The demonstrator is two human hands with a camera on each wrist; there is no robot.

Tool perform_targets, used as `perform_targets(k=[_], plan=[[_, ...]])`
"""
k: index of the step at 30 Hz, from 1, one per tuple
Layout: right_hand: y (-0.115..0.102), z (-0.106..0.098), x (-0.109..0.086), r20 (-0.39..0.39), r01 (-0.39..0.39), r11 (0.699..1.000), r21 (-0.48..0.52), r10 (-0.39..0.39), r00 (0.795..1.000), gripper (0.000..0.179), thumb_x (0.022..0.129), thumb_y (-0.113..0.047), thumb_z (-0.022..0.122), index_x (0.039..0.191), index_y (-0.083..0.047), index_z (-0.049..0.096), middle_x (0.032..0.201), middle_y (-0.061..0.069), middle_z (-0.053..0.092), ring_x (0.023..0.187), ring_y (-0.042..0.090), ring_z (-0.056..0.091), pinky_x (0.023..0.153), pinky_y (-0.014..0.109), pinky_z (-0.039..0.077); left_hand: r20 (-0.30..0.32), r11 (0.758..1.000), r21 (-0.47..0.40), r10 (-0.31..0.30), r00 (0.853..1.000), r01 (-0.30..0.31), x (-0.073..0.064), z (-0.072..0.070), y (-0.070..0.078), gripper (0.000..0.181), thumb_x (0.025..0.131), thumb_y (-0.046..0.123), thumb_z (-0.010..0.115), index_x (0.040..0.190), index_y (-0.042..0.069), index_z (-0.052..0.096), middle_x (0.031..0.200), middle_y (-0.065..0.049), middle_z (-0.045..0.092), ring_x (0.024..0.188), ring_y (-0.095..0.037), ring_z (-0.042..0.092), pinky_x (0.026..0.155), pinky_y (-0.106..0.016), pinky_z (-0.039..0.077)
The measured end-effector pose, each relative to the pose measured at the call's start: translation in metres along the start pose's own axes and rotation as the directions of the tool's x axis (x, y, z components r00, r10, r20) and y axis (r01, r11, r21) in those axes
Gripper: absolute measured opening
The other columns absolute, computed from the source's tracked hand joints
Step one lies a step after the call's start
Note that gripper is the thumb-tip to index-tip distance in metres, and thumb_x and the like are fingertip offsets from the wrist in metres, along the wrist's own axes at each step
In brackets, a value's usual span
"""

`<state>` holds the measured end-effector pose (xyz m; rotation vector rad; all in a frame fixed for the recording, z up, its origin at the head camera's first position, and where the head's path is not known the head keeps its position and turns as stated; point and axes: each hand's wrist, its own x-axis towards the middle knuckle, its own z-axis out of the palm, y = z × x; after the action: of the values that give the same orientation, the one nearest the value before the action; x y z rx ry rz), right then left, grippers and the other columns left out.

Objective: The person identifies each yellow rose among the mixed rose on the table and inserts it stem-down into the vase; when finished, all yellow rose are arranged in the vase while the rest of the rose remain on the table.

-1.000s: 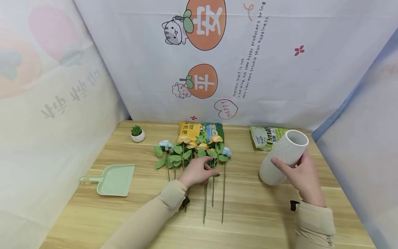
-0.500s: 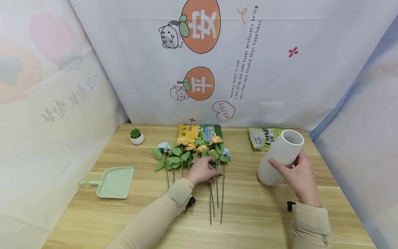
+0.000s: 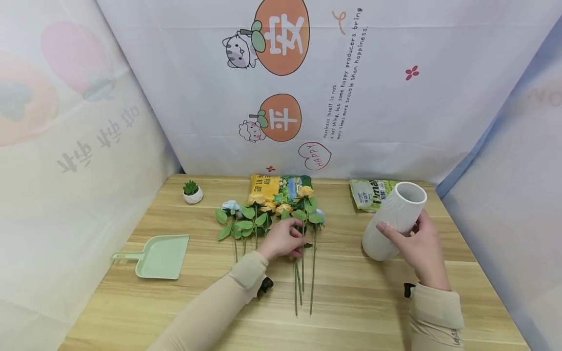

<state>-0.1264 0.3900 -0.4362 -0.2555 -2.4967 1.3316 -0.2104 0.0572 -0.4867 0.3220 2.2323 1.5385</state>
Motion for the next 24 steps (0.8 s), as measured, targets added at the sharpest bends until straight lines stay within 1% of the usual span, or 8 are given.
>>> perform_targets(k=[5, 6, 10, 13, 16, 18, 21, 24], plan=[[0.0, 0.0, 0.0, 0.001, -0.007, 1.0, -0.005, 0.007, 1.0, 0.077, 0.094, -0.031, 0.087, 0.154, -0.007, 0.045, 0.143, 0.016, 0.056, 0.114, 0.003, 0.055, 0.08, 0.008, 0.047, -0.028, 0.996, 0.011, 0.088, 0.996, -0.088, -0.002, 0.0, 0.009, 0.049, 0.101, 0.004, 0.072, 0.148, 0.007, 0.06, 0.097, -0.001, 0.069, 0.075, -0.03, 0.077, 0.067, -0.041, 0.067], [0.0, 0.0, 0.0, 0.001, -0.008, 1.0, -0.003, 0.008, 1.0, 0.077, 0.094, -0.031, 0.087, 0.154, -0.007, 0.045, 0.142, 0.015, 0.056, 0.114, 0.003, 0.055, 0.08, 0.008, 0.047, -0.037, 0.994, 0.014, 0.107, 0.994, -0.106, -0.002, 0.0, 0.013, 0.047, 0.102, 0.004, 0.072, 0.148, 0.008, 0.06, 0.097, 0.0, 0.069, 0.075, -0.029, 0.077, 0.067, -0.04, 0.067], [0.001, -0.001, 0.0, -0.001, -0.006, 1.0, -0.014, 0.006, 1.0, 0.076, 0.094, -0.031, 0.087, 0.154, -0.009, 0.046, 0.142, 0.014, 0.056, 0.113, 0.003, 0.055, 0.08, 0.009, 0.047, -0.068, 0.986, -0.008, 0.168, 0.983, -0.169, 0.001, -0.003, 0.035, 0.049, 0.101, 0.003, 0.074, 0.148, 0.009, 0.061, 0.1, 0.002, 0.069, 0.081, -0.03, 0.078, 0.069, -0.038, 0.068], [0.001, -0.002, 0.001, -0.002, 0.004, 1.0, -0.016, -0.004, 1.0, 0.076, 0.094, -0.031, 0.088, 0.154, -0.009, 0.046, 0.141, 0.012, 0.057, 0.112, 0.002, 0.055, 0.08, 0.009, 0.048, -0.083, 0.972, -0.011, 0.234, 0.969, -0.236, 0.006, -0.011, 0.061, 0.052, 0.1, 0.002, 0.076, 0.148, 0.01, 0.06, 0.103, 0.002, 0.071, 0.083, -0.029, 0.079, 0.071, -0.036, 0.068], [0.001, -0.003, 0.001, -0.001, 0.006, 1.0, -0.013, -0.006, 1.0, 0.077, 0.094, -0.031, 0.088, 0.155, -0.009, 0.046, 0.14, 0.012, 0.057, 0.113, 0.003, 0.055, 0.081, 0.009, 0.048, -0.096, 0.95, -0.058, 0.301, 0.949, -0.307, 0.013, -0.02, 0.092, 0.053, 0.099, 0.001, 0.077, 0.148, 0.01, 0.06, 0.105, 0.0, 0.072, 0.082, -0.026, 0.079, 0.072, -0.035, 0.067], [0.0, -0.003, 0.001, 0.002, 0.003, 1.0, -0.014, -0.003, 1.0, 0.077, 0.094, -0.031, 0.088, 0.155, -0.009, 0.046, 0.142, 0.013, 0.057, 0.115, 0.005, 0.055, 0.082, 0.009, 0.048, -0.111, 0.932, -0.117, 0.331, 0.937, -0.343, 0.018, -0.025, 0.113, 0.053, 0.098, 0.0, 0.077, 0.148, 0.011, 0.06, 0.105, -0.001, 0.072, 0.081, -0.025, 0.079, 0.072, -0.034, 0.067], [-0.001, -0.003, 0.0, 0.004, -0.001, 1.0, -0.012, 0.001, 1.0, 0.079, 0.094, -0.032, 0.088, 0.156, -0.009, 0.045, 0.143, 0.014, 0.057, 0.117, 0.007, 0.055, 0.082, 0.01, 0.047, -0.14, 0.897, -0.213, 0.364, 0.921, -0.387, 0.023, -0.029, 0.143, 0.053, 0.098, -0.001, 0.077, 0.147, 0.011, 0.06, 0.107, -0.004, 0.072, 0.084, -0.028, 0.079, 0.073, -0.035, 0.068], [0.0, -0.003, -0.001, 0.006, 0.003, 1.0, -0.002, -0.003, 1.0, 0.078, 0.094, -0.031, 0.088, 0.156, -0.009, 0.045, 0.143, 0.015, 0.057, 0.117, 0.007, 0.056, 0.083, 0.011, 0.048, -0.186, 0.863, -0.258, 0.397, 0.899, -0.434, 0.025, -0.029, 0.174, 0.052, 0.099, 0.0, 0.077, 0.146, 0.013, 0.06, 0.107, -0.005, 0.072, 0.085, -0.029, 0.079, 0.074, -0.036, 0.068]])
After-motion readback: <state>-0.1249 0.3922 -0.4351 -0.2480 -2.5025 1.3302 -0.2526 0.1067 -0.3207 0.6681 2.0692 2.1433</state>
